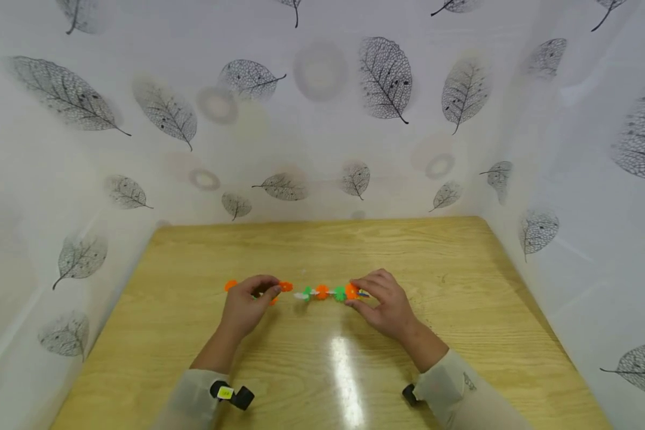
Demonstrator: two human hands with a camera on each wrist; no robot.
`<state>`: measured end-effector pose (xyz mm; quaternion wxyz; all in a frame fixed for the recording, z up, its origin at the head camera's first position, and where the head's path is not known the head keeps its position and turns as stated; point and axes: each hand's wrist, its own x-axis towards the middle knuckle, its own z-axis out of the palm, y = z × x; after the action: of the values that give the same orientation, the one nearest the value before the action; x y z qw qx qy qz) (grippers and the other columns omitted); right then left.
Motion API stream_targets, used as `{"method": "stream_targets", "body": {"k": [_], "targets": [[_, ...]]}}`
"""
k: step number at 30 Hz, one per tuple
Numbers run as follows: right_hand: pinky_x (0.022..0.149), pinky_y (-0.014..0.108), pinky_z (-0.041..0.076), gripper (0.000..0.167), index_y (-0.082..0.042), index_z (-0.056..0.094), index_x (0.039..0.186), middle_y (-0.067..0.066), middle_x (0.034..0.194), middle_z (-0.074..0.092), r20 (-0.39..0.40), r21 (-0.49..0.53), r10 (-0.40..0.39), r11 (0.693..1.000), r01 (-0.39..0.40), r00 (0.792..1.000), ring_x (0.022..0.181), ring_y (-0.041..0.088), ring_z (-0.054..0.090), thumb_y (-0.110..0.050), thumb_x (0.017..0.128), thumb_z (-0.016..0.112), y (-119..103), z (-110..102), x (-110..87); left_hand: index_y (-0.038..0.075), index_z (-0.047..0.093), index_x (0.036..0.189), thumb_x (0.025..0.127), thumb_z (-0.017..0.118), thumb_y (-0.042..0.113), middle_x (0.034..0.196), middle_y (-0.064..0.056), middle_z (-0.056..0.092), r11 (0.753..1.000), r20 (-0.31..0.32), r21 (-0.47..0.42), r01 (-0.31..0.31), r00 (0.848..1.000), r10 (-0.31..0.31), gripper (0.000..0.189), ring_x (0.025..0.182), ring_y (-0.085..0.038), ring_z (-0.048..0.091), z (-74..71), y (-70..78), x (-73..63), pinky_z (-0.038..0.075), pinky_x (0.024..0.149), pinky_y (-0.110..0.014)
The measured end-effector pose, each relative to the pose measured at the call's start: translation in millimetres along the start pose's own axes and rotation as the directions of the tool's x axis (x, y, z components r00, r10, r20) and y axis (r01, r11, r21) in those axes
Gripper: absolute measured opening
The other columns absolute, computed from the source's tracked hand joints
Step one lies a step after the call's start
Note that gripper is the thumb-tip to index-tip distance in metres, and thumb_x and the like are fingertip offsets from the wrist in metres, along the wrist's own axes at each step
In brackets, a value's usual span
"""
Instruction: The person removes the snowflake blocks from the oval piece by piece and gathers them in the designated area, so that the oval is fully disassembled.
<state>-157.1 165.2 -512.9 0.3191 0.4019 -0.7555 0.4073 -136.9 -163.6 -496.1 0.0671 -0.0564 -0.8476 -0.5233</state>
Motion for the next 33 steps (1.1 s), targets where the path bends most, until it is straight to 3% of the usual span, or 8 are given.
{"method": "stream_targets", "body": {"k": [7, 15, 28, 33], "targets": [[0.083, 0.032, 0.048, 0.039, 0.001, 0.077, 0.11, 0.005, 0.1, 0.077, -0.004, 0.014, -0.019, 1.0, 0.019, 1.0, 0.088, 0.023, 0.063, -0.023, 0.083, 0.09, 0.0, 0.5, -1.0, 0.015, 0.079, 0.109, 0.095, 0.079, 0.028, 0.104, 0.0, 0.077, 0.995, -0.038, 0.037, 0.096, 0.995, -0.095, 0.019, 0.093, -0.017, 0.068, -17.2, -16.2, -4.9, 0.055, 0.075, -0.027], [0.083, 0.033, 0.048, 0.04, 0.002, 0.076, 0.11, 0.005, 0.101, 0.077, 0.003, 0.01, -0.017, 1.0, 0.017, 1.0, 0.089, 0.024, 0.063, -0.019, 0.079, 0.092, -1.9, -0.7, -0.3, 0.01, 0.079, 0.111, 0.098, 0.075, 0.025, 0.104, -0.006, 0.075, 0.98, -0.074, 0.044, 0.195, 0.979, -0.191, 0.02, 0.092, -0.02, 0.067, -34.1, -28.8, -10.8, 0.056, 0.073, -0.022], [0.083, 0.034, 0.048, 0.039, 0.003, 0.076, 0.11, 0.007, 0.103, 0.077, 0.002, 0.02, -0.03, 0.999, 0.03, 1.0, 0.089, 0.025, 0.063, -0.023, 0.085, 0.089, -4.8, -1.7, 2.2, 0.006, 0.079, 0.114, 0.098, 0.075, 0.028, 0.108, -0.01, 0.077, 0.963, -0.139, 0.126, 0.237, 0.966, -0.219, 0.027, 0.097, -0.02, 0.069, -54.7, -41.6, -13.3, 0.053, 0.076, -0.019], [0.082, 0.033, 0.048, 0.039, 0.003, 0.076, 0.11, 0.007, 0.102, 0.077, 0.002, 0.008, -0.023, 1.0, 0.023, 1.0, 0.088, 0.025, 0.062, -0.022, 0.083, 0.089, -5.2, -2.8, 1.8, 0.005, 0.078, 0.116, 0.099, 0.073, 0.029, 0.11, -0.011, 0.076, 0.948, -0.146, 0.164, 0.273, 0.957, -0.25, 0.03, 0.099, -0.023, 0.068, -59.9, -45.0, -13.8, 0.053, 0.079, -0.024]]}}
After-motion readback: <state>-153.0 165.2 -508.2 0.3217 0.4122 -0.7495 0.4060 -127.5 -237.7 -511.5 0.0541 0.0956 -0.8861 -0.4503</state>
